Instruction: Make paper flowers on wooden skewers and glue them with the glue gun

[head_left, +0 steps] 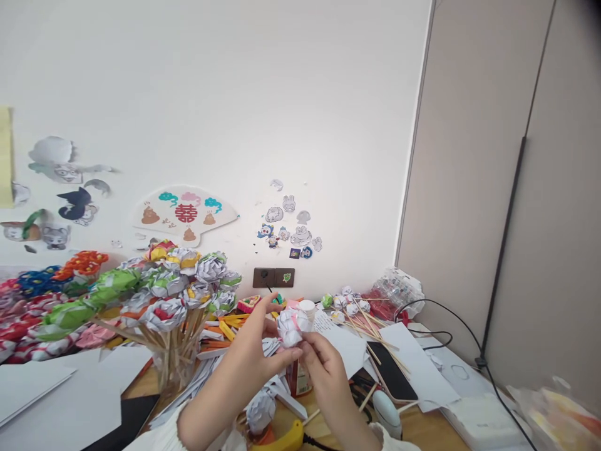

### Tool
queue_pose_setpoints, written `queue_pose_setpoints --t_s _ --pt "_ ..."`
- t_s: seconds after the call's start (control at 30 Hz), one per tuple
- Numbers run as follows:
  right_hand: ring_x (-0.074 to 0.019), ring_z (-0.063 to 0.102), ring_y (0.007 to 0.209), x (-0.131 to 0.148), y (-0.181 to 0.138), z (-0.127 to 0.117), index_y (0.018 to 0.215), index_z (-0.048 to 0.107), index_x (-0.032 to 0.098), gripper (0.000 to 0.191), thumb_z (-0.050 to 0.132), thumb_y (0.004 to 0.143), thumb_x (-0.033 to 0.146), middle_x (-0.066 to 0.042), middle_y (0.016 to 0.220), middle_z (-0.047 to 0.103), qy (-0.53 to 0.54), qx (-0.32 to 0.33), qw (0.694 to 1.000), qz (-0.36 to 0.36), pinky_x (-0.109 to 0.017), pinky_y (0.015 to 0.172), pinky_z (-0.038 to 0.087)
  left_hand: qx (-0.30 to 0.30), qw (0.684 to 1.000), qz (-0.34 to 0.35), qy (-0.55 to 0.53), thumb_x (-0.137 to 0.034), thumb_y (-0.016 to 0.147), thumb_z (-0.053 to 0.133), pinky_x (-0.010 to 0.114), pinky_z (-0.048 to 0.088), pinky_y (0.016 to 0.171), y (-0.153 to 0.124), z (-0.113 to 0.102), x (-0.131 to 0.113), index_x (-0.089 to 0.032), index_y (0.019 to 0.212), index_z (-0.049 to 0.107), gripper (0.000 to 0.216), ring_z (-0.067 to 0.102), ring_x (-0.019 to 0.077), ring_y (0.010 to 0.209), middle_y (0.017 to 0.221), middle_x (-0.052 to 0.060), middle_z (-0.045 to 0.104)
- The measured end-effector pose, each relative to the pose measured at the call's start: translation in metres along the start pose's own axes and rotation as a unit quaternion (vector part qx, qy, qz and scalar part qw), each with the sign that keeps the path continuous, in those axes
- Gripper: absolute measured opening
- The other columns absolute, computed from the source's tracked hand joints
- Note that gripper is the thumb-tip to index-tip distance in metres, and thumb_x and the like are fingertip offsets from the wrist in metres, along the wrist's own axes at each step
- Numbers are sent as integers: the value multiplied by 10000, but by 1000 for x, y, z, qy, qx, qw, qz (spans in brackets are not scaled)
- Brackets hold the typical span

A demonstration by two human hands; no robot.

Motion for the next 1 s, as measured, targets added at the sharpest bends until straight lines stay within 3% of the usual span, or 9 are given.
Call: queue_pose_setpoints --t_s 0.13,0.27,0.37,0.47,0.53,0.7,0.83,0.9,1.0 --pt "-68 228 384 -29 -3 10 727 470 211 350 514 817 547 105 460 323 215 -32 973 82 -194 386 216 77 995 20 58 -296 749 583 401 460 870 0 17 6 -218 1044 598 306 576 271 1010 1106 96 639" --pt "-61 188 394 -42 -6 18 708 466 208 357 576 775 541 117 447 288 252 -17 961 117 -184 386 189 80 996 34 31 -275 825 474 358 476 840 1 28 -5 -207 872 653 197 610 233 921 963 66 690" --pt "-65 228 407 -40 -6 13 739 522 196 333 556 788 523 99 483 328 190 -22 975 112 -185 397 207 65 998 -9 -26 -271 802 508 345 503 786 3 34 -3 -205 958 624 205 629 229 881 952 58 691" --pt "-121 465 573 -29 -5 1 852 586 187 292 525 812 470 24 651 527 72 -38 995 57 -217 532 376 44 994 -30 -96 -255 724 611 346 493 833 4 34 6 -208 1256 411 571 595 235 1011 1141 88 615" --pt "-167 540 708 -21 -6 -5 878 600 181 259 480 840 408 -15 737 590 -25 -49 998 13 -249 631 420 38 994 -12 -104 -241 690 656 356 475 871 3 32 8 -216 1328 292 734 562 236 1071 1208 107 565" --pt "-169 549 584 -2 -12 -9 779 586 174 319 335 910 319 -37 647 602 -285 -78 948 -122 -242 535 383 10 1000 13 27 -279 696 668 399 446 885 0 24 4 -244 1202 461 548 500 286 1135 1246 99 539" --pt "-173 541 581 6 -18 -3 842 577 168 322 288 944 266 -43 650 592 -400 -96 893 -181 -252 538 368 -27 998 -52 30 -420 734 589 347 485 681 1 13 2 -184 1037 554 386 608 250 799 879 51 654" --pt "-180 549 650 9 -18 -2 866 580 173 301 297 941 243 -53 708 597 -387 -83 899 -189 -266 590 393 -22 993 -109 -42 -483 743 541 303 462 545 3 11 5 -149 990 555 415 565 196 593 635 -15 589" --pt "-187 558 768 15 -15 -4 896 602 181 273 335 928 228 -65 809 610 -304 -38 936 -175 -290 679 426 -6 970 -147 -191 -466 750 545 257 436 491 3 14 6 -147 973 547 390 504 140 519 589 -49 541"
Point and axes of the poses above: each hand's wrist, its own y-axis towards the middle knuckle, its own z-axis out of the palm, x = y × z, the point moved 6 cm from there along y, towards the middle knuckle
